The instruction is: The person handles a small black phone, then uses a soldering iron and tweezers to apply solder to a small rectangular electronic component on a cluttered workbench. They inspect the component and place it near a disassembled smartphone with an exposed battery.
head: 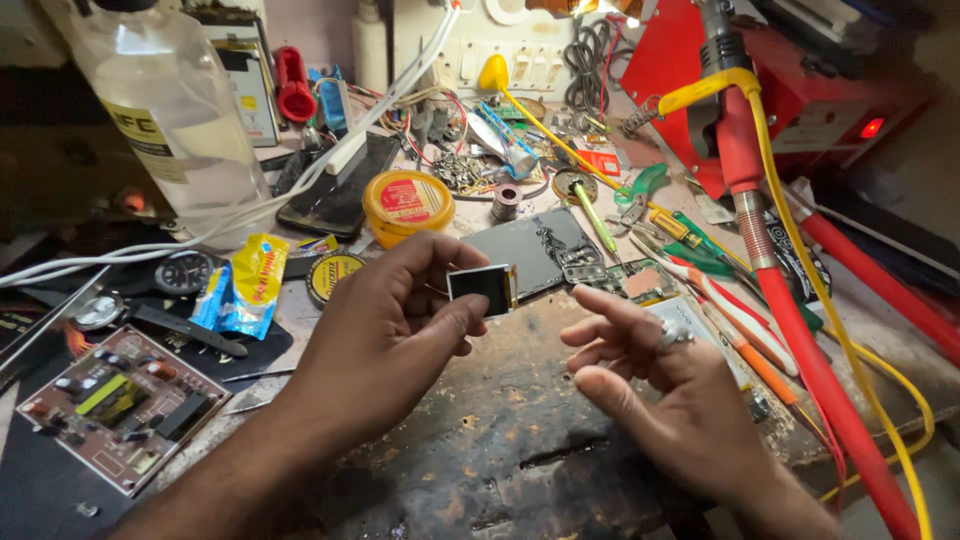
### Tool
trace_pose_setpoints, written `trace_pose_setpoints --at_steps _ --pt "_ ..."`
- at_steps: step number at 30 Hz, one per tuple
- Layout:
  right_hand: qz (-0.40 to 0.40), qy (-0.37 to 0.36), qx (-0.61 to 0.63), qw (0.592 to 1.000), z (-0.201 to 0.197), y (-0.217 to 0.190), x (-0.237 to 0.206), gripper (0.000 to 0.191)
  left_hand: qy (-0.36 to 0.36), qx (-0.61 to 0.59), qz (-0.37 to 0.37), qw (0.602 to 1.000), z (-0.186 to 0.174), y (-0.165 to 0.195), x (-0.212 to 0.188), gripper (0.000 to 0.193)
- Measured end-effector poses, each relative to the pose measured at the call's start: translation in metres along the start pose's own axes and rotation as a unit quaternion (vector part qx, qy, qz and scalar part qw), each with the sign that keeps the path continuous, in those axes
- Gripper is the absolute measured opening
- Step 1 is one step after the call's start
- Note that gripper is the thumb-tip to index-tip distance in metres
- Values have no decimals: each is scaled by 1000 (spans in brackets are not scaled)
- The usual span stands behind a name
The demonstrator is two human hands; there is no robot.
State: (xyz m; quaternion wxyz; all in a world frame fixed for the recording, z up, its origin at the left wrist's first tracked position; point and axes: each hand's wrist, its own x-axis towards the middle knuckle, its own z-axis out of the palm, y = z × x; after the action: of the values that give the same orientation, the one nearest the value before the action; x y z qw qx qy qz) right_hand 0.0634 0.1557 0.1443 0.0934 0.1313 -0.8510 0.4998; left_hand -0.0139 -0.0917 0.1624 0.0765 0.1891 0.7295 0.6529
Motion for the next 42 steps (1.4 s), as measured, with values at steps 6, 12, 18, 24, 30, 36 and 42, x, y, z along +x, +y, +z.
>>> trace_pose_setpoints --at_steps 6,12,18,24,30,36,42 --pt "-41 -27 110 993 3 15 -15 72 -2 9 -9 1000 0 2 2 27" --pt "-35 -8 239 970 -2 32 -16 84 -4 8 -16 1000 1 1 4 29" --pt "26 103 226 968 -2 45 -18 54 -11 1 -28 1000 5 2 6 31" --pt "-11 96 176 980 -5 42 -24 54 -9 14 -55 998 6 2 7 35" --pt "-88 70 222 969 -2 41 -17 60 -22 -1 -29 999 6 -7 7 32" --pt "-21 115 113 987 3 39 -17 35 -40 -23 -33 998 5 -10 3 31" --pt "30 97 150 983 3 35 -10 40 -69 -39 10 997 11 -2 -9 34"
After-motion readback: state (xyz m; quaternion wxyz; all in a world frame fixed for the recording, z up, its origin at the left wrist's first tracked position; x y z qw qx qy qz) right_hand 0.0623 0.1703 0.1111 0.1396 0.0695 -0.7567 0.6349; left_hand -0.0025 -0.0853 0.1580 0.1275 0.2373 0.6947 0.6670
